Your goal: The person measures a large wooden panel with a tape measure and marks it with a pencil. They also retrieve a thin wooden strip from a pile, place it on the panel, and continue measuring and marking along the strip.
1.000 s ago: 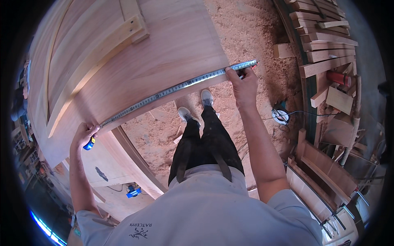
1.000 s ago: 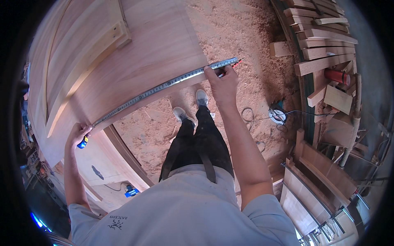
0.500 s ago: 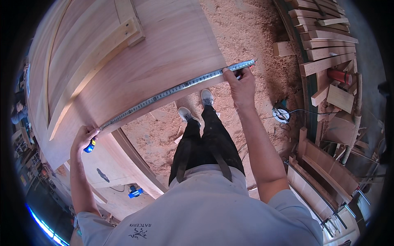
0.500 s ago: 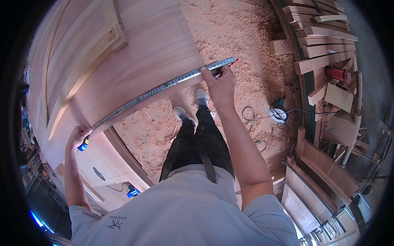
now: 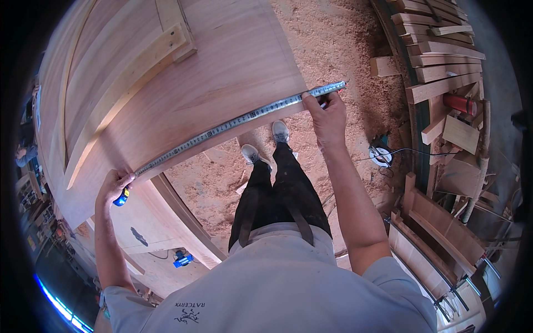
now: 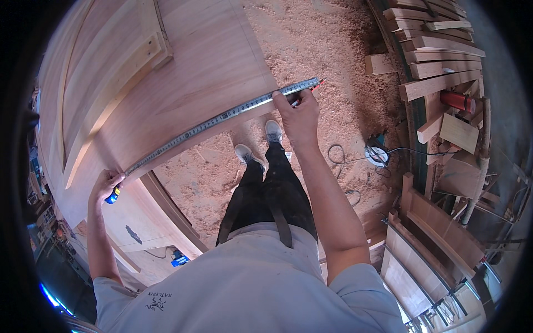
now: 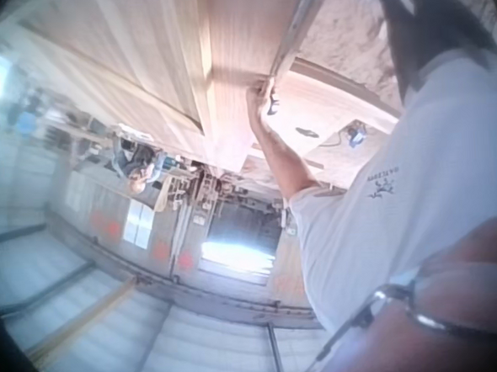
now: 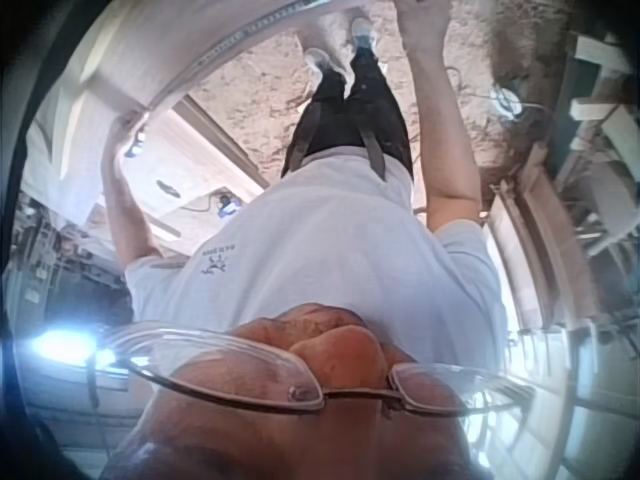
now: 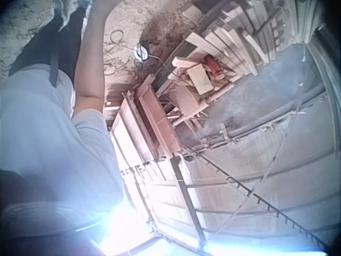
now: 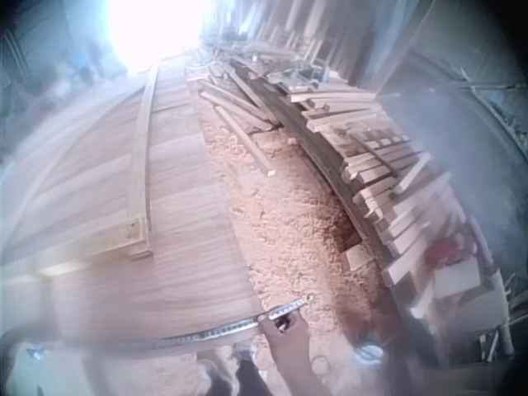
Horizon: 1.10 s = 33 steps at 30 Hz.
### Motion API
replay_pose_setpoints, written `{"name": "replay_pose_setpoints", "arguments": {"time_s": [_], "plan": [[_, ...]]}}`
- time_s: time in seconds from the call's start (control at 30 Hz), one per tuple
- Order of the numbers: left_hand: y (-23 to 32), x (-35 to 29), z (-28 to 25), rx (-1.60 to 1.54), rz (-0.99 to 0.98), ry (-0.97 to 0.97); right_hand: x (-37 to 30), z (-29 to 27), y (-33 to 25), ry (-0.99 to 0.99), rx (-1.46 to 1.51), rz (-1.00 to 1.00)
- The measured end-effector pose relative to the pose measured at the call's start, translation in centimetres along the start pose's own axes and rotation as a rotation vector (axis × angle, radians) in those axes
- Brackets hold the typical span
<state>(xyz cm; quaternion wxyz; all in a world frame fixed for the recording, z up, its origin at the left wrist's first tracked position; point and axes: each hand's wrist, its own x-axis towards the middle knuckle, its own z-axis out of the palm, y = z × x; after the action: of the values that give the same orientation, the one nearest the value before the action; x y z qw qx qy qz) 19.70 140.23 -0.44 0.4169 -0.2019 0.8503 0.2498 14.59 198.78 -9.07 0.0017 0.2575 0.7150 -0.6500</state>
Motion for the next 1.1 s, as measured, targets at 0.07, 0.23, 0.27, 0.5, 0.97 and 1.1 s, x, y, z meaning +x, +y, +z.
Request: {"name": "replay_pose_setpoints", "arguments": {"time_s": [0.07, 0.23, 0.27, 0.5, 0.97, 1.1], "plan": [[0.0, 0.1, 0.0, -0.002, 0.005, -0.009, 0.0, 0.0, 0.1, 0.003, 0.011, -0.005], [0.5, 0.0, 0.0, -0.001, -0.02, -0.023, 0.1, 0.0, 0.0, -0.008, 0.028, 0.027], [0.9, -0.1, -0.1, 0.003, -0.029, -0.027, 0.0, -0.1, -0.2, -0.016, 0.04, 0.049], [1.1, -0.3, -0.1, 0.007, -0.008, -0.028, 0.0, 0.0, -0.2, -0.042, 0.104, 0.108], [1.4, -0.3, -0.4, 0.027, -0.058, -0.051, 0.3, 0.0, 0.0, -0.051, 0.164, 0.037], [0.4, -0.2, -0.1, -0.038, -0.047, -0.032, 0.2, -0.2, -0.4, -0.049, 0.138, 0.042]]}}
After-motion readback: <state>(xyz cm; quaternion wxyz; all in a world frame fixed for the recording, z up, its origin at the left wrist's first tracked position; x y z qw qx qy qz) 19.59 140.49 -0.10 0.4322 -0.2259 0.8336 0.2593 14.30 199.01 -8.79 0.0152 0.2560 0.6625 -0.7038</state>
